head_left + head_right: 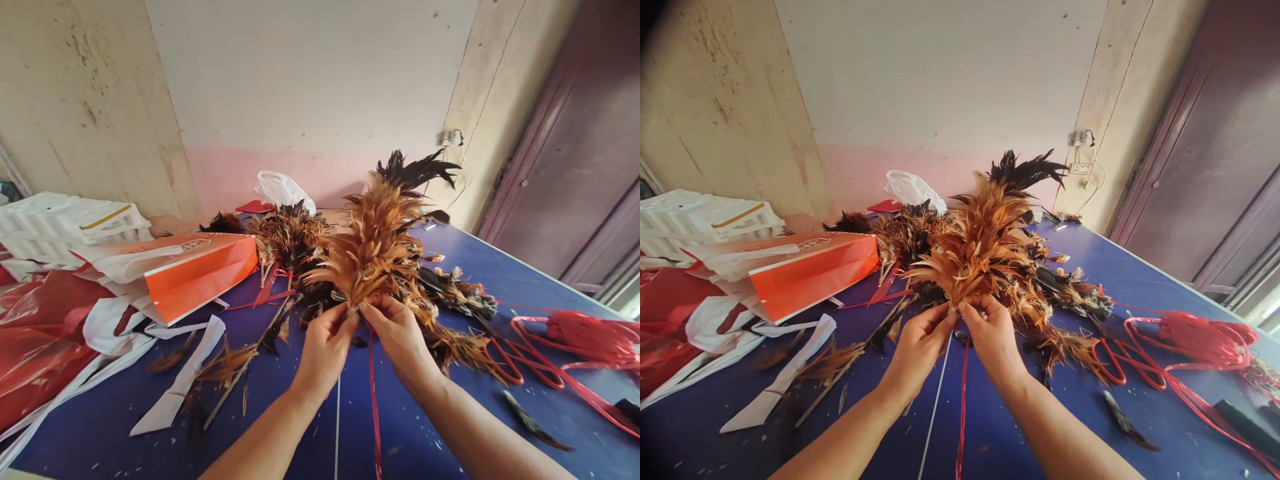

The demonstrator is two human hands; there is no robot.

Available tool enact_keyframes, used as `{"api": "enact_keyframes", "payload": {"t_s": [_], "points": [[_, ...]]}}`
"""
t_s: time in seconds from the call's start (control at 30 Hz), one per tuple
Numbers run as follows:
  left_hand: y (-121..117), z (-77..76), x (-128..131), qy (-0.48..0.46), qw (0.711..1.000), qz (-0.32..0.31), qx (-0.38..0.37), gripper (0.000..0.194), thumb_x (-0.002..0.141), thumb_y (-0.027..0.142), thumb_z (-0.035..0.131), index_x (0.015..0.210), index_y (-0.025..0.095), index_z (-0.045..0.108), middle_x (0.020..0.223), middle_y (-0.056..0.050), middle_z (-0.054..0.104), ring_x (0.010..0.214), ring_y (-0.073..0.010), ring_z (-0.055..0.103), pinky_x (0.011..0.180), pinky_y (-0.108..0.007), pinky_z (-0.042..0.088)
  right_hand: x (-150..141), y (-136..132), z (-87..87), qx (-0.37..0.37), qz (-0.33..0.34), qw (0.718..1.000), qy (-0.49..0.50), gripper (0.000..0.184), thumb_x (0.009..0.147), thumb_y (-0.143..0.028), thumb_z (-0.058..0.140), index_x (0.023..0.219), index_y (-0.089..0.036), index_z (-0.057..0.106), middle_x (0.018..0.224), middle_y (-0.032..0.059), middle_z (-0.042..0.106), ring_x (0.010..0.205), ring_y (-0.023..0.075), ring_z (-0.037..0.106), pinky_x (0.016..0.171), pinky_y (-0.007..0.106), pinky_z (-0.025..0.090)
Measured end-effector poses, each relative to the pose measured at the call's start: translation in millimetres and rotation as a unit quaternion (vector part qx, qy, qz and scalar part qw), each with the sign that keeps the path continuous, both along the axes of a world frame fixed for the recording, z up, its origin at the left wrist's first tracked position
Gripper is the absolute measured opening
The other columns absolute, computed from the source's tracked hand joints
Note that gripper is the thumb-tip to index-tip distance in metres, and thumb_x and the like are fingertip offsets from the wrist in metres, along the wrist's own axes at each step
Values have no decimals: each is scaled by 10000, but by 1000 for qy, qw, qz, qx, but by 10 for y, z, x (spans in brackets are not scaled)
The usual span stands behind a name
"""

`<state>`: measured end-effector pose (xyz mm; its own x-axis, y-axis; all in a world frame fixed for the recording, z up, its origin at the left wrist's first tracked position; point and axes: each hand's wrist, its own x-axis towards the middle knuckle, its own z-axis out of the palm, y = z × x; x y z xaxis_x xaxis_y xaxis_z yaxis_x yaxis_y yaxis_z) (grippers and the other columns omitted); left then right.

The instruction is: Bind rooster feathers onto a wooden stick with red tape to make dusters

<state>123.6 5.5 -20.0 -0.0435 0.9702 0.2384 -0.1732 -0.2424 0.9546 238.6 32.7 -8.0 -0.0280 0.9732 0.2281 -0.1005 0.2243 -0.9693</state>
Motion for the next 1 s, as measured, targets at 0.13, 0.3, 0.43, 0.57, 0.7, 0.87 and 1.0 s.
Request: {"api": "enact_keyframes", "payload": {"t_s": [0.13, 0.3, 0.43, 0.57, 0.7, 0.87, 1.0], "points": [[9, -26, -16, 44, 999, 22, 18, 327, 746, 450, 596, 889, 175, 697, 479, 23, 472, 429, -96, 316, 413, -223, 215, 8, -5, -8, -6, 0, 1000, 8, 255, 652, -371, 691, 737, -139, 633, 692, 19, 626, 621, 127, 520, 589, 247, 410], [18, -43, -7, 24, 999, 39, 7, 305, 739, 456, 600, 724, 159, 673, 465, 38, 414, 417, -78, 284, 404, -223, 198, -16, -41, -16, -15, 39, 998, 50, 238, 668, -365, 689, 729, -158, 590, 657, -7, 600, 575, 101, 505, 563, 228, 406], [26, 1, -27, -46, 998, 31, -32, 290, 726, 437, 624, 743, 149, 646, 485, 53, 368, 419, -60, 247, 395, -208, 155, -25, -72, -25, -36, 87, 994, 56, 323, 645, -370, 715, 849, -170, 565, 693, -8, 603, 572, 99, 531, 541, 216, 414], [66, 3, -103, -65, 997, 12, -44, 318, 752, 438, 596, 656, 135, 591, 475, 54, 361, 431, -55, 264, 408, -191, 178, 17, -60, -58, -40, 107, 993, -35, 312, 745, -449, 602, 736, -140, 559, 583, -24, 536, 411, 54, 413, 417, 196, 318], [100, -35, -152, -37, 999, 27, -24, 318, 768, 433, 577, 680, 129, 612, 485, 47, 402, 434, -53, 274, 412, -185, 204, 54, -58, -60, 14, 78, 989, -124, 296, 826, -419, 499, 785, -140, 588, 534, -44, 450, 409, 55, 338, 394, 192, 254], [49, -11, -144, 128, 980, 124, 86, 247, 785, 351, 575, 871, 163, 711, 631, -11, 597, 551, -118, 485, 514, -214, 385, 55, -167, 10, 192, 21, 936, -293, 228, 859, -298, 462, 821, -158, 638, 641, 10, 570, 581, 112, 485, 557, 213, 375], [2, 18, -127, 205, 948, 167, 175, 259, 823, 279, 530, 1004, 194, 696, 782, -49, 669, 697, -167, 589, 659, -263, 464, 55, -227, 33, 256, -6, 899, -354, 202, 862, -248, 452, 826, -170, 635, 700, 26, 617, 626, 131, 535, 612, 227, 393]]}}
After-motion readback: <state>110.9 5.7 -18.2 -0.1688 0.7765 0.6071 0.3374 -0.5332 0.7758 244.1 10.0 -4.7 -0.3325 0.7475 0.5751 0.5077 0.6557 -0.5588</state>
